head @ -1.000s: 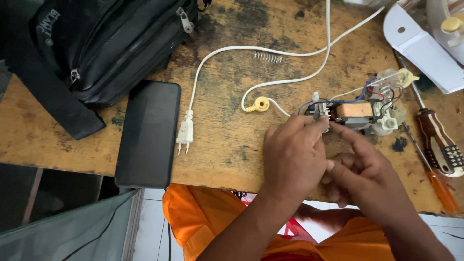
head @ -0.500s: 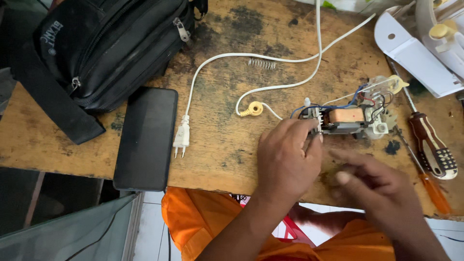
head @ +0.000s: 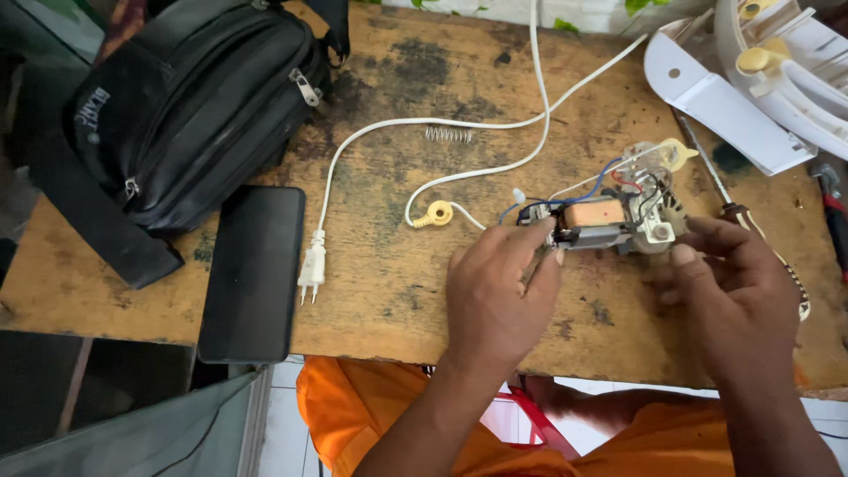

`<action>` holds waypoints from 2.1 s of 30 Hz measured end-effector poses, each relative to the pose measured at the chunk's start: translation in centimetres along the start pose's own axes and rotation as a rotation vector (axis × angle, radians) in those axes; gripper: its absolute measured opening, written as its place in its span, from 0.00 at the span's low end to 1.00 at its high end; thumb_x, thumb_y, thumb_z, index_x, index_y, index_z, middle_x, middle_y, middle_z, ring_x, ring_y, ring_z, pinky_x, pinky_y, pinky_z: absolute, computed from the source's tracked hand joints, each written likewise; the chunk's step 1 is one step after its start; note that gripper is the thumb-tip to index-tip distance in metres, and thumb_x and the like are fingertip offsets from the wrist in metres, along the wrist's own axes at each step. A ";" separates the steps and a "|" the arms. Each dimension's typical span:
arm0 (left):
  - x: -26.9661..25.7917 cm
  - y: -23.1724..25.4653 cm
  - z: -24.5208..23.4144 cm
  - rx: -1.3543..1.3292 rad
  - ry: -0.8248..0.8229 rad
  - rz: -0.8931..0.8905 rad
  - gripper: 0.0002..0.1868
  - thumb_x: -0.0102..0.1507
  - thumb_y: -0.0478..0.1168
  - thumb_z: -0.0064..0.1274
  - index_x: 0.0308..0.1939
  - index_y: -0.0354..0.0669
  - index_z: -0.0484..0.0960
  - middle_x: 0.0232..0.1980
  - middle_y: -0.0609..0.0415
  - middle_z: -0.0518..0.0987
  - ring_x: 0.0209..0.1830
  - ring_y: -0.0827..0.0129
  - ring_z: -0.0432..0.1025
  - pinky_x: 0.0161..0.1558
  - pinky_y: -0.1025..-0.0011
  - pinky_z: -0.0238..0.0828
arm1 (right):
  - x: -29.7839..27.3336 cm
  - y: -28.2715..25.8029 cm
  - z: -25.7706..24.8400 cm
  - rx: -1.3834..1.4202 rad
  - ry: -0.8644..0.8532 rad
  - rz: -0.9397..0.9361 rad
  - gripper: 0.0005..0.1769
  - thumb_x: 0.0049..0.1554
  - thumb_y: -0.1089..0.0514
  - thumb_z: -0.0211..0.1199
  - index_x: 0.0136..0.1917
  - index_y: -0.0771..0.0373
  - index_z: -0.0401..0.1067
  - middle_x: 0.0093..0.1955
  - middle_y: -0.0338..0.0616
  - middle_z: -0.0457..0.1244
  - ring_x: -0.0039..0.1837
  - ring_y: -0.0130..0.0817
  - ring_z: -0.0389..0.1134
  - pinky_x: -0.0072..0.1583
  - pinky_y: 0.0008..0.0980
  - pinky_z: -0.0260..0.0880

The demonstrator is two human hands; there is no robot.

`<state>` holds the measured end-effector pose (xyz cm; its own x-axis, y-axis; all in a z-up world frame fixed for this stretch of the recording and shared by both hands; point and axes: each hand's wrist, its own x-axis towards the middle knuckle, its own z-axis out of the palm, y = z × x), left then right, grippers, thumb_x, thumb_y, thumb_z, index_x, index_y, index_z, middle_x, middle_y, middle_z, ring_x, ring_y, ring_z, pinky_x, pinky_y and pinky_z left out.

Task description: The person works on a small electric motor assembly placed on a wooden workbench. They use their hands to manipulate the motor's internal components, specifically adjusting the brushes and wires connected to the commutator. The person repeatedly rotates the motor shaft and checks the connections throughout the process.

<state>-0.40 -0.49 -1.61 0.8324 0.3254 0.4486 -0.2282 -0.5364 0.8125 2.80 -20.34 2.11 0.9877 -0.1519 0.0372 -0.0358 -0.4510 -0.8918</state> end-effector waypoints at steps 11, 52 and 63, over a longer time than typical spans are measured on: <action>0.6 0.4 0.4 0.109 -0.152 -0.213 0.32 0.60 0.50 0.57 0.67 0.47 0.76 0.64 0.49 0.78 0.62 0.54 0.73 0.58 0.51 0.67 | 2.5 -2.3 -0.7 -0.113 -0.138 0.169 0.19 0.69 0.59 0.56 0.71 0.61 0.74 0.43 0.50 0.68 0.38 0.35 0.64 0.43 0.31 0.68; 0.8 -0.2 0.5 -0.002 -0.139 -0.053 0.26 0.57 0.37 0.60 0.60 0.40 0.78 0.65 0.45 0.76 0.68 0.52 0.70 0.67 0.58 0.66 | -0.9 0.4 -1.4 -0.318 0.130 -0.492 0.28 0.63 0.70 0.61 0.76 0.78 0.66 0.63 0.66 0.60 0.56 0.51 0.67 0.55 0.43 0.69; 0.9 0.2 0.2 0.026 -0.173 -0.067 0.23 0.59 0.38 0.59 0.59 0.40 0.78 0.64 0.46 0.76 0.68 0.52 0.70 0.65 0.58 0.66 | -1.2 1.0 1.1 -0.583 -0.301 -0.270 0.44 0.55 0.43 0.60 0.83 0.44 0.57 0.48 0.32 0.72 0.44 0.38 0.73 0.51 0.36 0.69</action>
<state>0.38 -0.50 -1.13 0.9202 0.2237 0.3212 -0.1581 -0.5382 0.8278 1.78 -19.67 0.73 0.9697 0.2434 0.0218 0.2238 -0.8489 -0.4789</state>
